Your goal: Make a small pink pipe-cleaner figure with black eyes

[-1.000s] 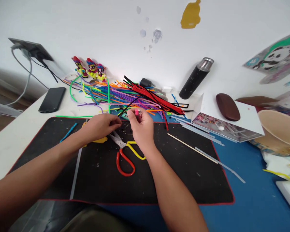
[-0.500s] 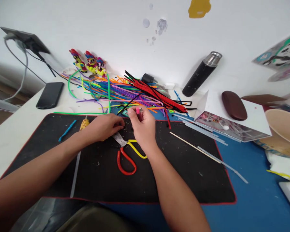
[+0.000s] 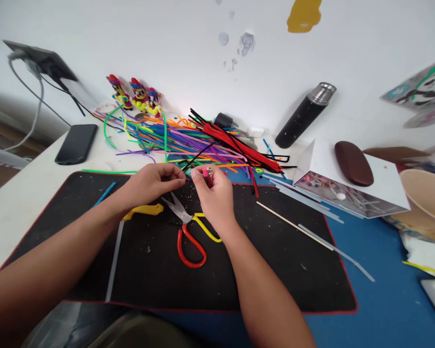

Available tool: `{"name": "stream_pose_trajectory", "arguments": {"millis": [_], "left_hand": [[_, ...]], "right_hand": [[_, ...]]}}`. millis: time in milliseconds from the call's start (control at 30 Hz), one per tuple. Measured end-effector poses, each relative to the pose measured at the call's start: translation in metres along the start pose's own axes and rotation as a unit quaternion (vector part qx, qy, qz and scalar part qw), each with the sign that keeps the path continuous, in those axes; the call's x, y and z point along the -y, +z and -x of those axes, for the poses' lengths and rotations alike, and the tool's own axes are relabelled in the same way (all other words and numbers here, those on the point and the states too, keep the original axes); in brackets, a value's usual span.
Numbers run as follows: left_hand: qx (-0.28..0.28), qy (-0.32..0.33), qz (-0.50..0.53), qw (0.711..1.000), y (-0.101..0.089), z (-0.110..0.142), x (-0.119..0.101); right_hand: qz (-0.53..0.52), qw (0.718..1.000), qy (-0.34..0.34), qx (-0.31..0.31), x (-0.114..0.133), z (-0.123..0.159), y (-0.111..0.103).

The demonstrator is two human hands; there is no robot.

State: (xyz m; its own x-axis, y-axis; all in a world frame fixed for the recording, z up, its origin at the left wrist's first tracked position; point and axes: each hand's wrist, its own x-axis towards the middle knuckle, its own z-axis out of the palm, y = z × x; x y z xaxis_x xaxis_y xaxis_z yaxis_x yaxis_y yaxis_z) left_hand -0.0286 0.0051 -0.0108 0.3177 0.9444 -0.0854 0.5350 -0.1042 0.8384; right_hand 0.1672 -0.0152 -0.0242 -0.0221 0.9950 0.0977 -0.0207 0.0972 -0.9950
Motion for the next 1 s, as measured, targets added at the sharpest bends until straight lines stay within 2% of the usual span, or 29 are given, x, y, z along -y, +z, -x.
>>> {"name": "stream_pose_trajectory", "arguments": {"millis": [167,533,1000], "left_hand": [[-0.035,-0.008,0.042,0.998,-0.0057,-0.0001,-0.0077],[-0.032,0.008,0.045,0.998,-0.0062,0.0018,-0.0099],[-0.023,0.025,0.028,0.999,-0.0061,0.0044,-0.0085]], "right_hand": [[0.046,0.999,-0.007,0.003,0.0001,0.0003,-0.0006],[0.161,0.985,-0.057,0.016,-0.0027,0.004,0.0023],[0.192,0.979,-0.062,0.009,-0.0049,0.0044,0.0025]]}}
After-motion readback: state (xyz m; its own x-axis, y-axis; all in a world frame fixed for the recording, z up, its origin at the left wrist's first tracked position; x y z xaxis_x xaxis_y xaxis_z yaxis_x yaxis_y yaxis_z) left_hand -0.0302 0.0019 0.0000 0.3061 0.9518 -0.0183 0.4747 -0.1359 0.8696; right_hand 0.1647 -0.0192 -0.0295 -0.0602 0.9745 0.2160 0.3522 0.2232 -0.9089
